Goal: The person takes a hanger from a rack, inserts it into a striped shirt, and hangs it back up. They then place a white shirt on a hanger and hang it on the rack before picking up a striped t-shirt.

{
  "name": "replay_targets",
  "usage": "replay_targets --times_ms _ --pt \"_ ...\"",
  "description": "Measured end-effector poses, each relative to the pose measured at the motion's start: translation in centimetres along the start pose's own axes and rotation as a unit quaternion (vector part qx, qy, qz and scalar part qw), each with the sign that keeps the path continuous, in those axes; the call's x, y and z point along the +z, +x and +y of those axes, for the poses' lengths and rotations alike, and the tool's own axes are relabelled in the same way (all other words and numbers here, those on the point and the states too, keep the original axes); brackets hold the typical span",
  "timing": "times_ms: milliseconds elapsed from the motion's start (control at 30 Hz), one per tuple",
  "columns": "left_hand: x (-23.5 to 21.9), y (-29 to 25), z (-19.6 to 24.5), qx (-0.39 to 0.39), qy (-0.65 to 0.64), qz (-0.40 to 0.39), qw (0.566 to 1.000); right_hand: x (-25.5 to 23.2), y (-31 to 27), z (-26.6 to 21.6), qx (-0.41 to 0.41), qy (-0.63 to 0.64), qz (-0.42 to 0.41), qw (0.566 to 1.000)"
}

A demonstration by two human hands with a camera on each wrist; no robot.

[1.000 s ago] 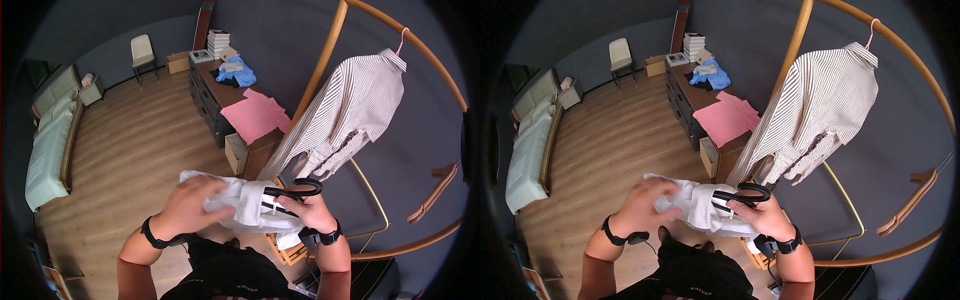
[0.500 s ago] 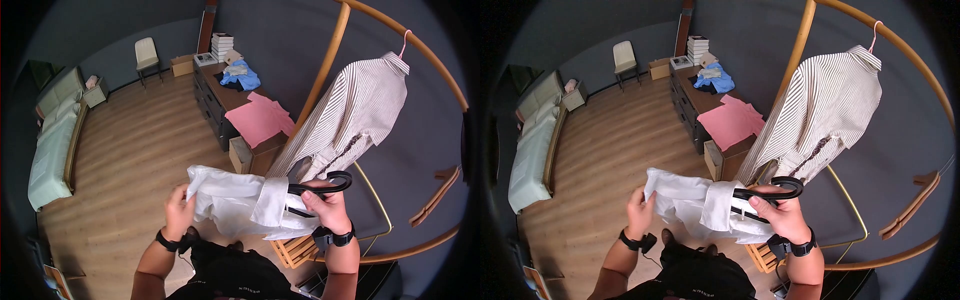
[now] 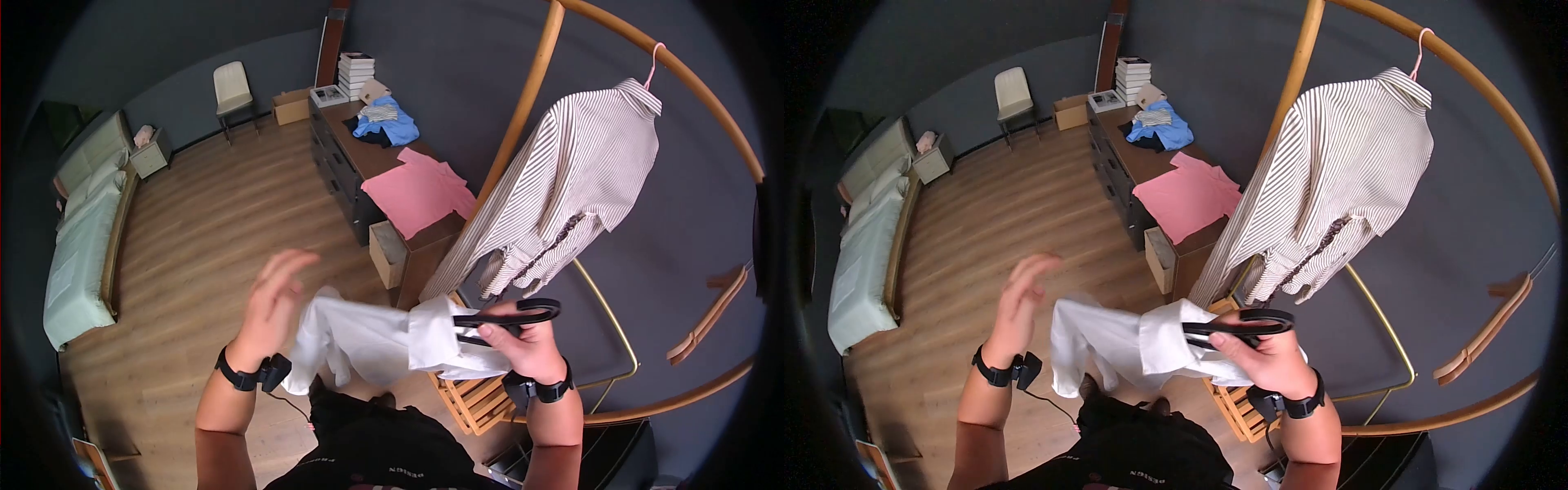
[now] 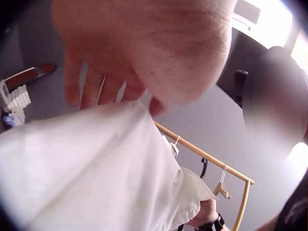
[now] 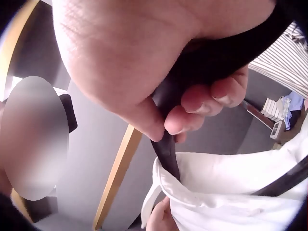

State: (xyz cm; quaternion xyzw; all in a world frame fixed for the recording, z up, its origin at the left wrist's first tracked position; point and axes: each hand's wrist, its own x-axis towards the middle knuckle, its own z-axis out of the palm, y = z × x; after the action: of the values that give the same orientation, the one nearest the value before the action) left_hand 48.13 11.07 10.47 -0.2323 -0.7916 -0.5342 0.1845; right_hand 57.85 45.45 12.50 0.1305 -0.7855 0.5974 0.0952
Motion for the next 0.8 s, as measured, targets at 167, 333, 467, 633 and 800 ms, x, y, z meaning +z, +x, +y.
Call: replay_targets --times_ms 167,333,467,633,800 --pt "1.0 0.1 1.4 0.097 0.153 -0.282 0.942 1.3 0.2 0.1 -0.007 -0.055 -0.024 0.998" --pt "2.1 -0.5 1.0 0.15 0.2 -0.298 0.921 2.0 0.4 -0.1 -0.003 -0.072 -0.05 0.996" --pt "2.5 -1.6 0.7 0.128 0.163 -0.288 0.935 1.4 0.2 0.2 -0.017 -0.069 -0.084 0.994" --pt "0.0 -2.2 -0.3 0.064 0.149 -0.28 0.946 -2.3 -0.2 2.3 0.045 -0.066 0.057 0.995" --pt "-1.1 -2.5 0.0 0.049 0.16 -0.259 0.951 -3.4 -0.6 4.7 0.177 -0.174 0.054 0.967"
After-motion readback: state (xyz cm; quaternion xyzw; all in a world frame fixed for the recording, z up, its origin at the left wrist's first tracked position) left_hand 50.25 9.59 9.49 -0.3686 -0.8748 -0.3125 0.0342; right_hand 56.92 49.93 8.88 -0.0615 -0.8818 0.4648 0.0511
